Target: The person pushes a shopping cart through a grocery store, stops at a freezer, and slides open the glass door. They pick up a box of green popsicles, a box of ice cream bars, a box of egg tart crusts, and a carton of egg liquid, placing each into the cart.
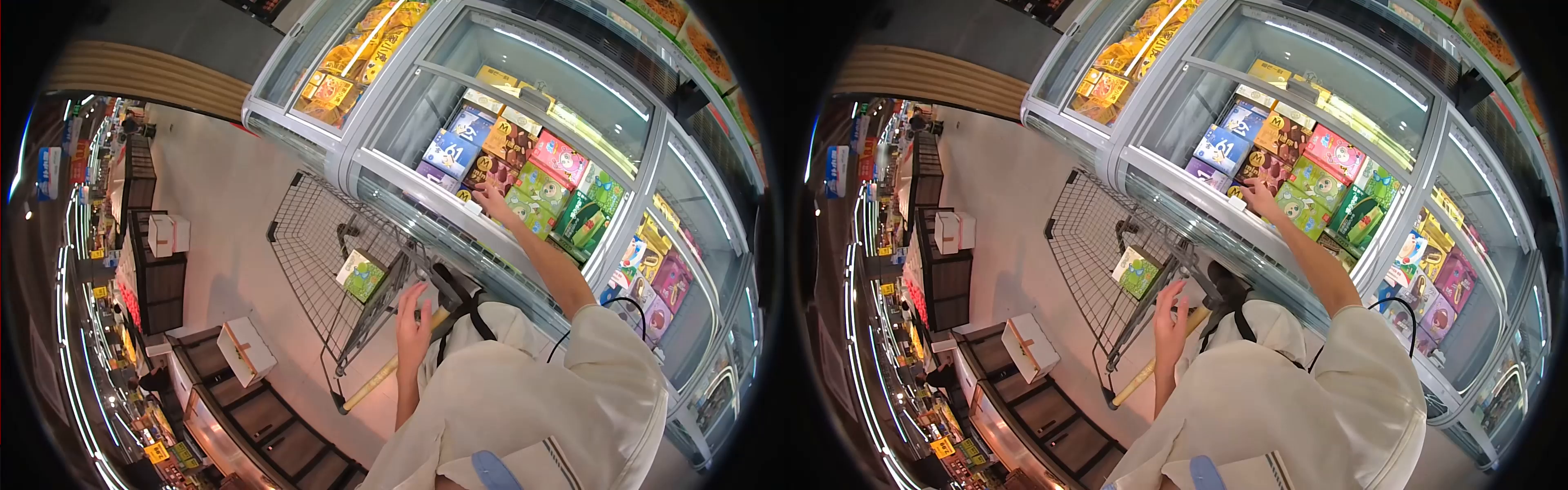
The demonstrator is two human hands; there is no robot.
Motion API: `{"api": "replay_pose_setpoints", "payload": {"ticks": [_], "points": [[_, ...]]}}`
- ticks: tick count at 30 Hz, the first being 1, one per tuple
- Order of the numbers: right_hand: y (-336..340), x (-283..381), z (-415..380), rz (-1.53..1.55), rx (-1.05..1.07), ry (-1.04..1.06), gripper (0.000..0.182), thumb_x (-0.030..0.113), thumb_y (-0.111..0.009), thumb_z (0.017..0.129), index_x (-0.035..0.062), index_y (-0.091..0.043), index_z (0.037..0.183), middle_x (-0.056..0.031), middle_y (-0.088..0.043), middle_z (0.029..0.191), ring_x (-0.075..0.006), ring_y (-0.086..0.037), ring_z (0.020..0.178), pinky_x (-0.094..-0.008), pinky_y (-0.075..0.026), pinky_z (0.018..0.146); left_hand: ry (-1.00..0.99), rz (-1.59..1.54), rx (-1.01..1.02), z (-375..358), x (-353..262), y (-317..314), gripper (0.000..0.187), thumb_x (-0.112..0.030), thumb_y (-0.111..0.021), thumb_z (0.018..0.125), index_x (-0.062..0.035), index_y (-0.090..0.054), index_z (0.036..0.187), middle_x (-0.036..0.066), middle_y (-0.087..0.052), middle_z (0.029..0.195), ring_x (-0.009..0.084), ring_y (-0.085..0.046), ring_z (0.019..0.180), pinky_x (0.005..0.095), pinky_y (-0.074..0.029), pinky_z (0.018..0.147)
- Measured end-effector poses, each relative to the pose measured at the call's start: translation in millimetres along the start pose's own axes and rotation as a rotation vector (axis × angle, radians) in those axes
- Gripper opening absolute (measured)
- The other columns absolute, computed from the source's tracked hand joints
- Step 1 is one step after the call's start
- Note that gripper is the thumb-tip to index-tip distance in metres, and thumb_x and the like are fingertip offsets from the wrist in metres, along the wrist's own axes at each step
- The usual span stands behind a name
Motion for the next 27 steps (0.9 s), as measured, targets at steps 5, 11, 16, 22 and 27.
{"api": "replay_pose_setpoints", "payload": {"ticks": [5,11,16,22,27], "points": [[-9.4,-51.7,54.9,0.117,-0.073,-0.162,0.064,0.046,-0.067,0.097,0.0055,-0.050,0.144,-0.0125,-0.061,0.128,-0.0196,-0.065,0.103,-0.0320,-0.057,0.079,0.057,-0.046,-0.032,10.1,8.0,1.2,0.030,-0.011,-0.056,0.104,-0.0017,-0.061,0.132,0.013,-0.059,0.134,0.0260,-0.058,0.123,0.0356,-0.045,0.104],[-27.2,-67.8,100.5,0.197,-0.137,-0.236,0.075,0.049,-0.066,0.096,0.0048,-0.041,0.151,-0.0172,-0.057,0.138,-0.0245,-0.061,0.120,-0.0382,-0.054,0.093,-0.004,-0.037,0.037,61.7,-25.0,-11.8,0.030,-0.008,-0.056,0.103,-0.0003,-0.061,0.131,0.016,-0.060,0.132,0.0303,-0.058,0.124,0.0374,-0.045,0.105],[-17.6,-40.7,99.0,0.246,-0.190,-0.290,0.094,0.051,-0.073,0.089,-0.0068,-0.035,0.152,-0.0258,-0.053,0.143,-0.0314,-0.055,0.131,-0.0367,-0.043,0.108,-0.276,0.096,0.070,189.1,-61.6,-44.2,0.029,-0.007,-0.055,0.103,0.0010,-0.060,0.130,0.019,-0.058,0.133,0.0360,-0.056,0.126,0.0416,-0.043,0.107],[-30.9,-62.2,119.1,0.380,-0.235,-0.300,0.089,0.046,-0.079,0.088,-0.0116,-0.040,0.144,-0.0224,-0.062,0.130,-0.0263,-0.062,0.117,-0.0353,-0.049,0.100,-0.242,0.175,0.258,337.9,1.5,-134.8,0.040,-0.015,-0.059,0.100,0.0020,-0.054,0.136,0.021,-0.057,0.135,0.0387,-0.054,0.129,0.0423,-0.042,0.109],[-32.5,-50.4,126.8,0.394,-0.401,-0.233,0.071,0.039,-0.085,0.084,-0.0145,-0.055,0.119,-0.0192,-0.069,0.108,-0.0204,-0.068,0.091,-0.0316,-0.056,0.080,-0.139,0.408,0.426,420.6,115.2,-192.7,0.063,-0.028,-0.065,0.096,0.0044,-0.043,0.145,0.026,-0.048,0.141,0.0441,-0.050,0.131,0.0449,-0.042,0.111]]}}
Point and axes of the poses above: each hand's wrist, its own z-axis towards the middle knuckle, its own y-axis out of the back of the hand, x = y × z, the point moved 9 cm from there along z, towards the middle knuckle
